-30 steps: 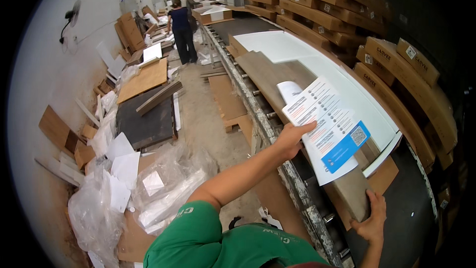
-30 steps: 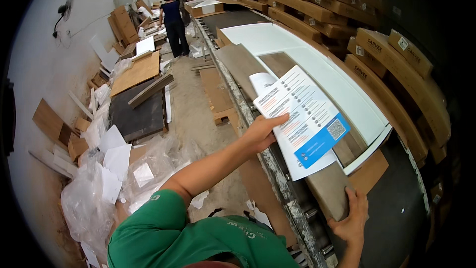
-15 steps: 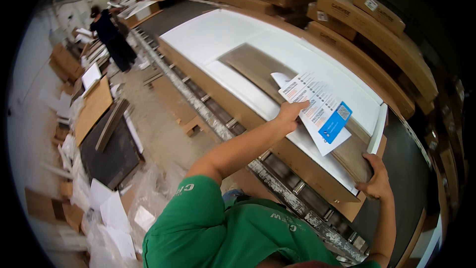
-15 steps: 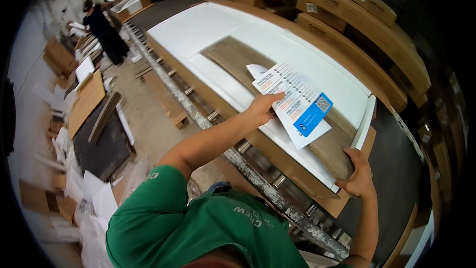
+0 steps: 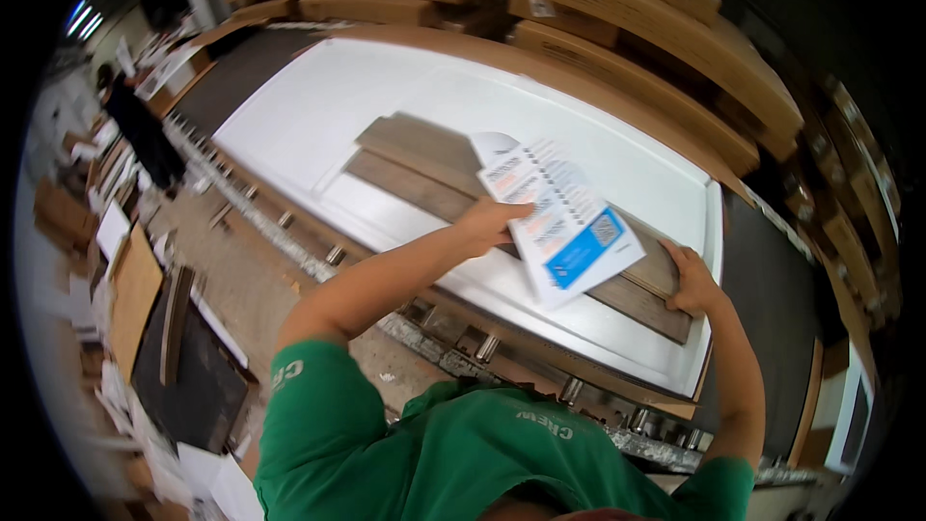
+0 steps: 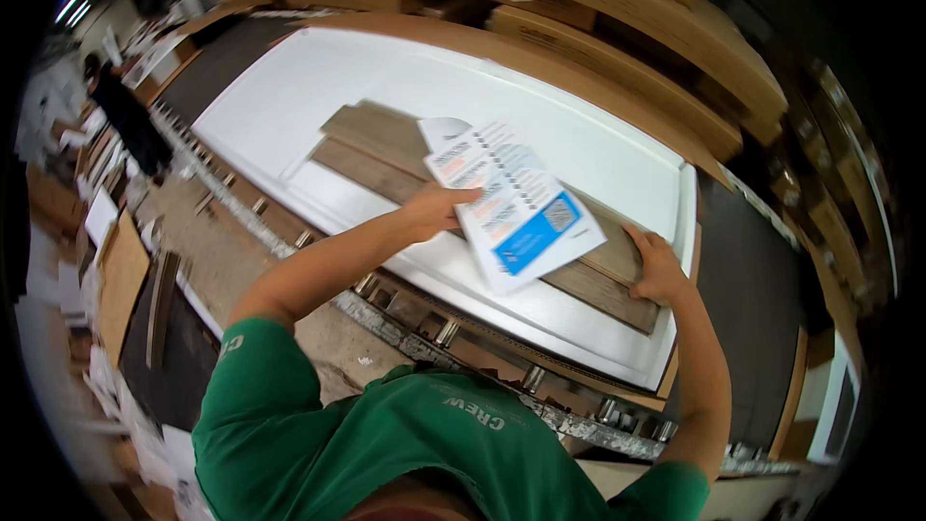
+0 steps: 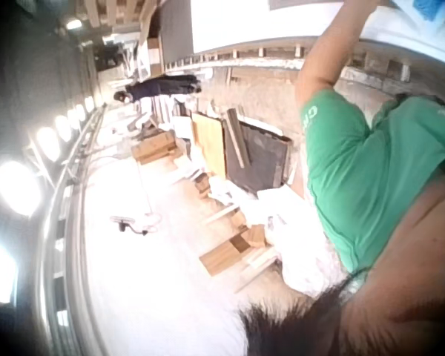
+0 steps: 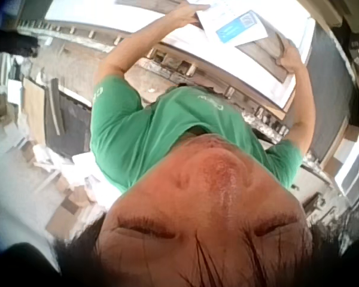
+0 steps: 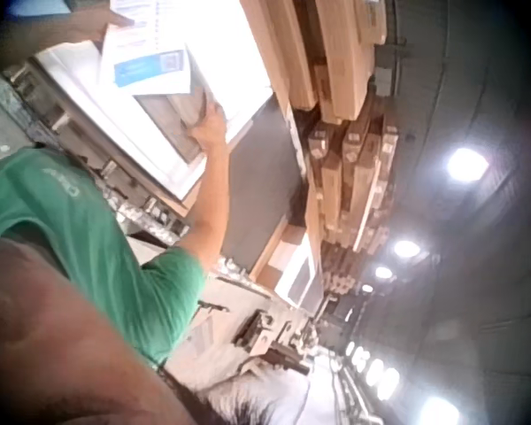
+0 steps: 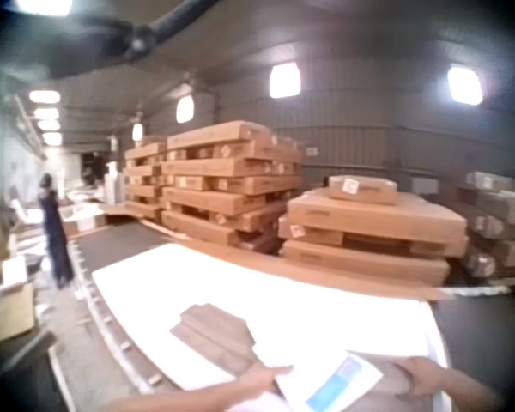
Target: The person places a large rectangular tile onto a conveyor belt and then gathers white foam sheets and plastic wrapping from the floor. They arrange the foam sheets on top of the tile and continue to handle the packaging materials, preparing the item for shipment.
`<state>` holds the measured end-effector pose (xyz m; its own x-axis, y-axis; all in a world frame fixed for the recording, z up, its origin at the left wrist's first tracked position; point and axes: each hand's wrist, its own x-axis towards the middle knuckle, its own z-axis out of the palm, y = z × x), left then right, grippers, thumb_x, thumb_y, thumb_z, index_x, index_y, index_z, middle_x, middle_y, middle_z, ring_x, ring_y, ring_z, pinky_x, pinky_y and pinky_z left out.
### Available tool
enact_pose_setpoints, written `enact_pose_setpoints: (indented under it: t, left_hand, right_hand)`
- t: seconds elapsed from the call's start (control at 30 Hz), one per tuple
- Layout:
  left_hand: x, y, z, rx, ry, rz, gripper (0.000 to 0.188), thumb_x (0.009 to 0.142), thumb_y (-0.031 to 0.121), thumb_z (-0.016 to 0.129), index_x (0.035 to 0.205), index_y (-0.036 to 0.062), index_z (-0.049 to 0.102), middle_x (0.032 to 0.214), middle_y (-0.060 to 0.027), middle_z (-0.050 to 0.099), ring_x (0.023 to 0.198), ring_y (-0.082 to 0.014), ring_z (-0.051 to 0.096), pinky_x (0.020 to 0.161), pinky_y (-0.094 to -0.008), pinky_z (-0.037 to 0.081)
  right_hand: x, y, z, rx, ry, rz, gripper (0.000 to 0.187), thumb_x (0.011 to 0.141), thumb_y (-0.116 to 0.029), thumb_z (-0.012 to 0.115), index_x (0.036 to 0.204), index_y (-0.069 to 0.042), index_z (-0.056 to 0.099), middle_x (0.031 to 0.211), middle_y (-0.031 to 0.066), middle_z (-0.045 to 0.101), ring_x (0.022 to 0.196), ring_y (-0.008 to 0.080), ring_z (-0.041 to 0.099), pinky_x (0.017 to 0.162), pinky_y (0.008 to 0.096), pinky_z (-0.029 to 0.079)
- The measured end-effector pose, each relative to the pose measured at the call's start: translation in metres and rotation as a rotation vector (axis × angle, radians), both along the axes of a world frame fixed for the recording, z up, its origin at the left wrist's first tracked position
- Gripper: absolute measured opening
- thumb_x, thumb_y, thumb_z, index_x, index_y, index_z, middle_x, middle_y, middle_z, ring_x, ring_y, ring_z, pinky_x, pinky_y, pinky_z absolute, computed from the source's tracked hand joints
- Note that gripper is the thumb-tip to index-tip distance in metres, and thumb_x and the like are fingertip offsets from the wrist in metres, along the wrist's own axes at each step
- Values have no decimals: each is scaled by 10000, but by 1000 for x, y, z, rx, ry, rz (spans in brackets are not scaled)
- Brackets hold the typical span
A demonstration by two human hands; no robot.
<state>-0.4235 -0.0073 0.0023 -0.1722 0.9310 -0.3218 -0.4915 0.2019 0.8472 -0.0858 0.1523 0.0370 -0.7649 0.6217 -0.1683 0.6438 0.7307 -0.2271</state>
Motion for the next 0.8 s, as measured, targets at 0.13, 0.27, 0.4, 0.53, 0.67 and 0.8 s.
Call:
enact_pose_setpoints:
  t: [0.13, 0.27, 0.4, 0.53, 0.67, 0.8]
  left_hand:
    - [-28, 2, 1, -32, -6, -22, 414, 794, 121, 591, 1164, 32, 428, 1106, -114, 525, 1003, -245, 531, 862, -399, 432]
    - [-51, 1, 25, -168, 134, -78, 343, 822, 104, 547, 1146, 33, 458, 1100, -96, 537, 978, -240, 549, 788, -447, 472]
    - [-51, 33, 60, 143, 95, -14, 348, 826, 68, 530, 1147, -28, 439, 1098, -118, 528, 988, -213, 529, 856, -337, 445]
    - [-35, 107, 66, 297, 37, -123, 466, 831, 86, 518, 1246, -18, 331, 1211, -137, 451, 1072, -242, 481, 901, -360, 420]
    - [-18, 138, 87, 430, -9, -188, 426, 869, 129, 472, 1243, -24, 336, 1199, -136, 466, 1092, -239, 469, 908, -370, 413]
    - [5, 205, 71, 466, -11, -175, 408, 860, 139, 494, 1214, -28, 378, 1179, -123, 481, 1061, -229, 491, 884, -359, 427]
  right_hand:
    - [-1, 31, -17, 12, -12, -11, 994, 409, -184, 715, 1307, -174, 288, 1095, 190, 447, 1007, 348, 429, 886, 385, 379]
    - [0, 44, -23, 38, -46, -4, 966, 440, -211, 694, 1312, -184, 279, 1077, 177, 463, 978, 342, 427, 857, 381, 379]
    - [8, 42, -30, 100, -26, -89, 945, 454, -217, 716, 1299, -134, 300, 1079, 175, 464, 1030, 331, 403, 893, 388, 343]
    - [32, 52, -38, 36, -8, -111, 908, 428, -295, 675, 1262, -122, 360, 1029, 172, 489, 998, 308, 430, 848, 365, 348]
    - [12, 56, -44, 97, -7, -43, 941, 413, -204, 618, 1301, -160, 312, 1060, 158, 468, 1009, 303, 416, 883, 373, 315]
    - [43, 48, -41, 81, -14, -119, 963, 409, -181, 607, 1317, -170, 288, 1103, 159, 448, 1037, 300, 388, 900, 349, 300]
